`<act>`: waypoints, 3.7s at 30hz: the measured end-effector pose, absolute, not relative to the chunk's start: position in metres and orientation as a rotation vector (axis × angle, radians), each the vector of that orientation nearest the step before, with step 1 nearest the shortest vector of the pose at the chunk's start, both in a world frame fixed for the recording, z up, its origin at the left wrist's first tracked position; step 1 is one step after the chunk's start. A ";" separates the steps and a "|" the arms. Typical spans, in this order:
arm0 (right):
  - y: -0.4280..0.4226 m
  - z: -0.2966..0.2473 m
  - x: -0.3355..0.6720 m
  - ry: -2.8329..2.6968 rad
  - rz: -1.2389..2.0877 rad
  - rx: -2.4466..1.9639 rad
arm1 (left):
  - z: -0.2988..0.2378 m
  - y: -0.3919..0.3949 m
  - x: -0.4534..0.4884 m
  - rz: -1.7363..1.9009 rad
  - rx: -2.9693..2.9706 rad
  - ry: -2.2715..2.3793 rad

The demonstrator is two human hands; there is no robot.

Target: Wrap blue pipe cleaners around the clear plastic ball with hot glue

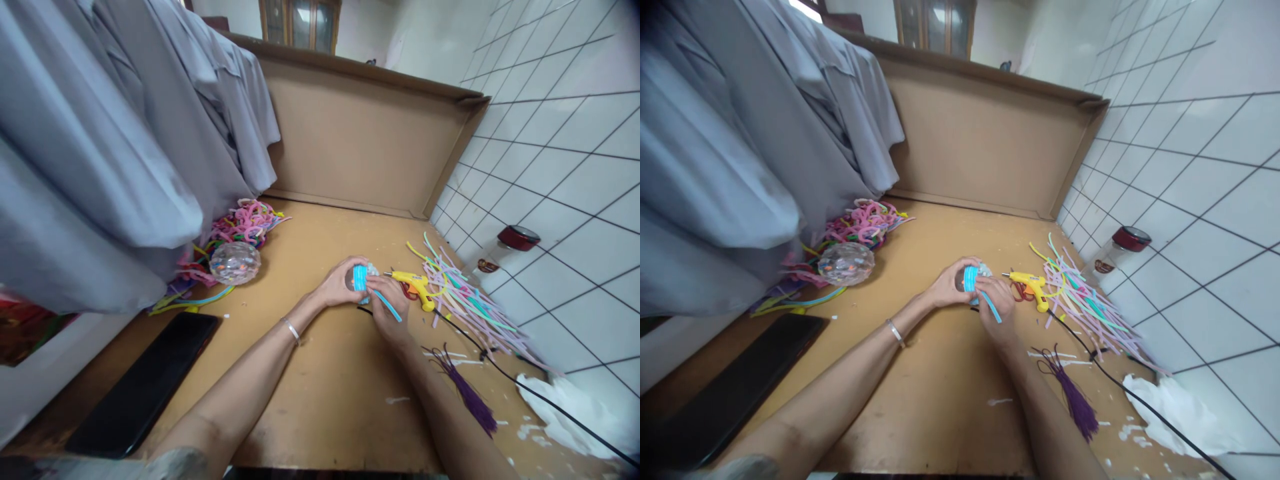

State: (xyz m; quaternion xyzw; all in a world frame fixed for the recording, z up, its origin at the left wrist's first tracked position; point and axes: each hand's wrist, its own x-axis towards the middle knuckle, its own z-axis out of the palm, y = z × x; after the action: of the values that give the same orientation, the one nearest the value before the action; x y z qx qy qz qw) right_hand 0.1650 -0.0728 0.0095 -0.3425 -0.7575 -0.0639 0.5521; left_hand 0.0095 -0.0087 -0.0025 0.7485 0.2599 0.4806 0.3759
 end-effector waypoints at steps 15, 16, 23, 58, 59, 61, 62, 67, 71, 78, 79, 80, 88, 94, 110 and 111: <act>-0.070 0.004 0.168 -1.791 -0.099 -0.833 | 0.001 -0.012 0.009 1.223 1.872 0.696; -0.070 0.004 0.168 -1.791 -0.102 -0.831 | 0.002 -0.013 0.008 1.205 1.885 0.721; -0.069 0.004 0.168 -1.789 -0.098 -0.811 | 0.005 -0.013 0.007 1.169 1.899 0.731; -0.069 0.004 0.168 -1.827 -0.191 -0.807 | 0.000 -0.011 0.009 1.190 1.765 0.591; -0.070 0.005 0.168 -1.827 -0.195 -0.804 | 0.000 -0.011 0.009 1.198 1.767 0.587; -0.070 0.006 0.167 -1.829 -0.202 -0.801 | -0.002 -0.010 0.009 1.211 1.780 0.592; -0.071 0.006 0.167 -1.831 -0.205 -0.797 | -0.002 -0.009 0.009 1.211 1.792 0.601; -0.071 0.006 0.168 -1.835 -0.203 -0.798 | 0.000 -0.010 0.007 1.181 1.845 0.686; -0.070 0.005 0.168 -1.831 -0.197 -0.829 | 0.004 -0.012 0.007 1.158 1.838 0.683; -0.070 0.005 0.167 -1.821 -0.191 -0.793 | 0.002 -0.009 0.007 1.185 1.848 0.618; -0.070 0.005 0.167 -1.823 -0.192 -0.786 | 0.001 -0.009 0.007 1.185 1.849 0.614; -0.070 0.006 0.167 -1.824 -0.196 -0.784 | 0.000 -0.008 0.007 1.187 1.851 0.608; -0.069 0.005 0.166 -1.815 -0.173 -0.818 | -0.001 -0.009 0.007 1.177 1.816 0.606; -0.070 0.006 0.167 -1.824 -0.158 -0.838 | 0.000 -0.010 0.008 1.190 1.790 0.619; -0.069 0.003 0.169 -1.834 -0.162 -0.814 | -0.002 -0.008 0.007 1.186 1.832 0.604; -0.068 0.003 0.169 -1.842 -0.167 -0.814 | -0.003 -0.008 0.007 1.188 1.821 0.603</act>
State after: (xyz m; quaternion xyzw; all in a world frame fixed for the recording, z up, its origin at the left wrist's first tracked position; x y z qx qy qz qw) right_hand 0.1694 -0.0683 0.0028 -0.3412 -0.7722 -0.0698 0.5315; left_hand 0.0069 -0.0084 -0.0025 0.7293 0.2416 0.4759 0.4281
